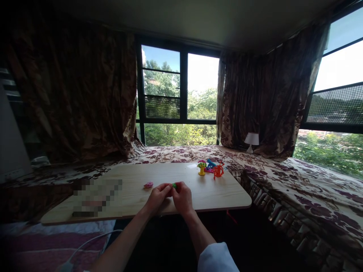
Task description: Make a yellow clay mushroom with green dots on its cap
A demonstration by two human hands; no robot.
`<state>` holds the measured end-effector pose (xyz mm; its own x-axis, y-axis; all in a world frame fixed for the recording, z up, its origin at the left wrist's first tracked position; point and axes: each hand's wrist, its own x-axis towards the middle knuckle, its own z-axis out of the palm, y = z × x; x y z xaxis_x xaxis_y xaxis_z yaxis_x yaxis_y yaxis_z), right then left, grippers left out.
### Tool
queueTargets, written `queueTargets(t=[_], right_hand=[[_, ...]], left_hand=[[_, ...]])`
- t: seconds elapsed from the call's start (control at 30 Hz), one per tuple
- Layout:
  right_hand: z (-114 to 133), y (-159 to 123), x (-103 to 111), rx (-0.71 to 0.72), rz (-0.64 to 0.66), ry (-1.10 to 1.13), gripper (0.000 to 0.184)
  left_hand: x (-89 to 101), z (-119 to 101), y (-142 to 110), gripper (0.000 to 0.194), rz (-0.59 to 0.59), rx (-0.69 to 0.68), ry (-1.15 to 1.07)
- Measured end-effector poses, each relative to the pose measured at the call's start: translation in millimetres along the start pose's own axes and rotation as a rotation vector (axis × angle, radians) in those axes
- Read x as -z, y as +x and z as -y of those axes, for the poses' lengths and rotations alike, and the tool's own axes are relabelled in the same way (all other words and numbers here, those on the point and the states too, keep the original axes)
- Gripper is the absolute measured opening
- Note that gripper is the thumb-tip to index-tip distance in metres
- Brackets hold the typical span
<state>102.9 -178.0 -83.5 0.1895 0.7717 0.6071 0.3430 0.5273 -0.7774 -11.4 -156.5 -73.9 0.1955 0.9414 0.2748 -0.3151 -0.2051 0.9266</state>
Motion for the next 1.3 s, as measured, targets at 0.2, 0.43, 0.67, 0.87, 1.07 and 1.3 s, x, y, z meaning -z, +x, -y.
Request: queueTargets(t=[0.2,0.43,0.67,0.87,1.07,1.3], right_hand=[[-2,0,0,0.005,0.012,-0.027,0.008],[-5,3,-4,0.007,0.107,0.000,0.027],[-5,2,-3,0.001,0.084,-0.036,0.026],[1,3,-1,0.014,0.063,-0.059,0.019],[-1,1,-2,0.015,0.020,-0.133,0.016],[-1,-2,-2,0.046,-0.036,-0.216,0.015]], left_hand=[[-3.0,-6,-1,0.018,0.051,0.028,0.010],[4.6,0,3,0.026,-0.039,0.025,-0.048],[4.9,2,2,0.031,-0.049,0.000,-0.066],[1.4,-4,-2,0.036,0.009,-0.008,-0.048],[0.5,-2,-3,0.030,0.028,-0.016,0.015],[-4.4,-5,-6,0.027,0.067,-0.051,0.075]])
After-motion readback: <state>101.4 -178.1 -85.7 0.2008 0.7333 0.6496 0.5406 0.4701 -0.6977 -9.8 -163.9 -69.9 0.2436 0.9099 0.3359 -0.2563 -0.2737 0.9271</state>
